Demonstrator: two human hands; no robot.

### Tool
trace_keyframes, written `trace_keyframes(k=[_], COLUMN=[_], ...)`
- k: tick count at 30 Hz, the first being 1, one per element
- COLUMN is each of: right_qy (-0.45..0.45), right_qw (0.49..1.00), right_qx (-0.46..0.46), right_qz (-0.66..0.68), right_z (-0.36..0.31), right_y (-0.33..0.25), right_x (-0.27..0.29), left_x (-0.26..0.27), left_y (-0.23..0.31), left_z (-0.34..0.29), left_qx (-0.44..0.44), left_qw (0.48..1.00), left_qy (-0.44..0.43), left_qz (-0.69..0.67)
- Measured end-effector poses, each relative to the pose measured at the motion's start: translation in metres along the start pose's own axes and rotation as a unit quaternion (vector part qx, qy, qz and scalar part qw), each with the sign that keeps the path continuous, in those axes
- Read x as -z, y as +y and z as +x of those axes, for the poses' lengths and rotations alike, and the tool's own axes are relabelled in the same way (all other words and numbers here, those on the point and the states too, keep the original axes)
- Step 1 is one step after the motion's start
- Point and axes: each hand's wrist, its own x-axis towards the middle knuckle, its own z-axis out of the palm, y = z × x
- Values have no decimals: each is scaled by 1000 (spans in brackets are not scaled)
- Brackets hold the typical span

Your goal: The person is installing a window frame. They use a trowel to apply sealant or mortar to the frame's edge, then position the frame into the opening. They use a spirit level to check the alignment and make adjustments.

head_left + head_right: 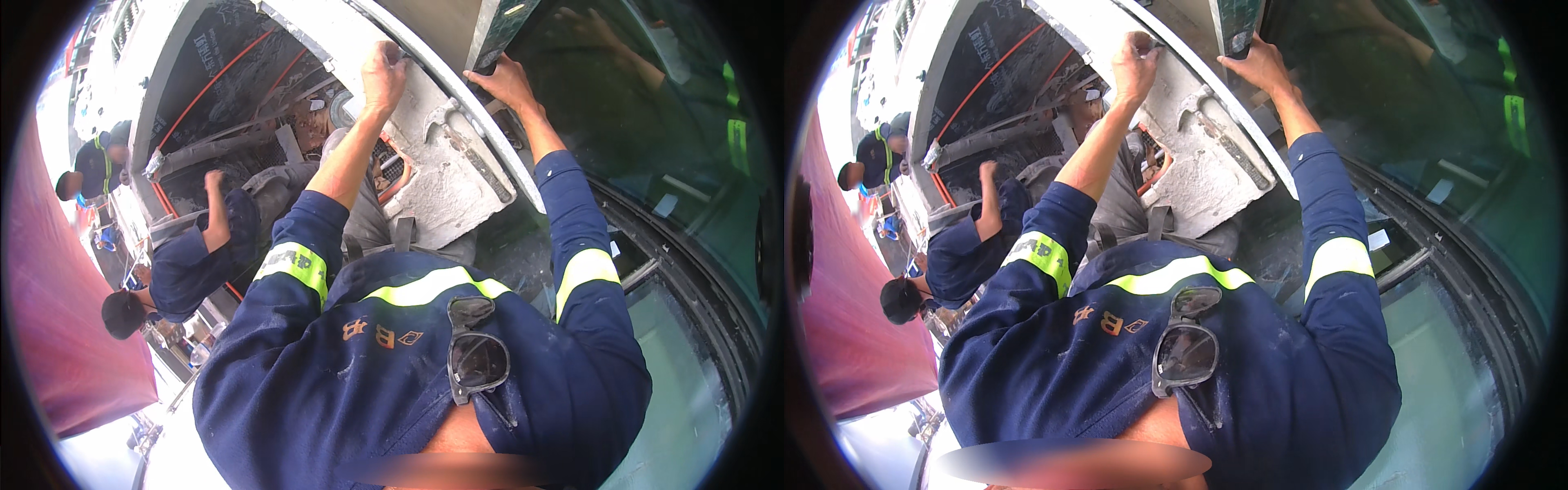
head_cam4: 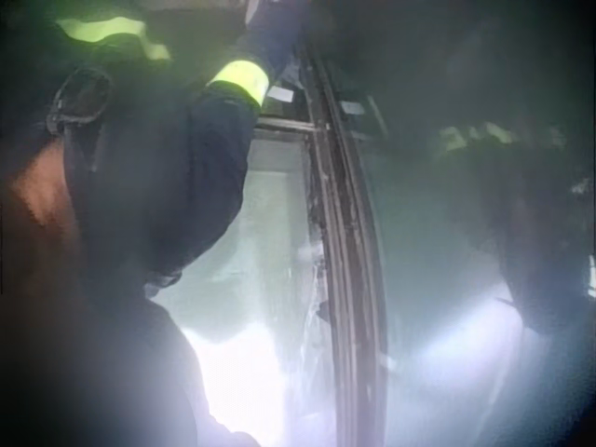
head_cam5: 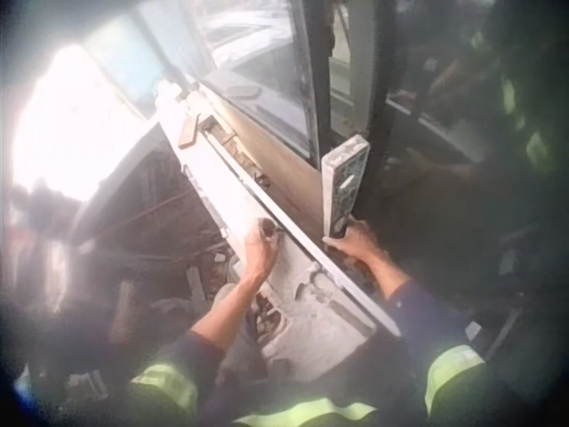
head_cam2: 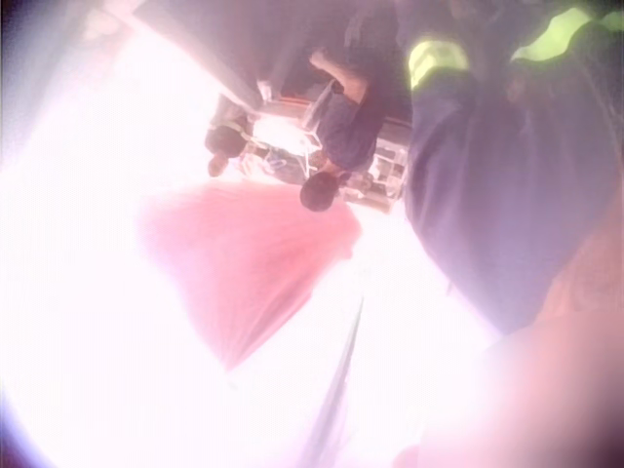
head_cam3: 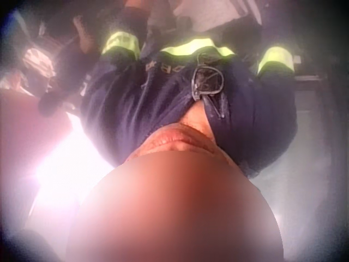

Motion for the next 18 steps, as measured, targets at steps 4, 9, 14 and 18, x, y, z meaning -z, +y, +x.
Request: trace_keyframes(k=[4, 9, 14, 18], right_qy=[-6, -6, 0, -24], right_qw=[1000, 1000, 1000, 1000], right_qx=[-2, -6, 3, -7], right_qz=[6, 2, 14, 1], right_z=[1, 4, 7, 8], right_y=[-3, -2, 2, 3], right_x=[-2, -7, -11, -12], left_x=[-9, -8, 2, 3], left_y=[0, -8, -11, -6], left_z=[4, 8, 5, 5], left_qx=[-18, -44, -41, -29], left_qw=[1000, 999, 998, 999], left_qy=[10, -13, -39, -38], left_qz=[13, -23, -14, -14])
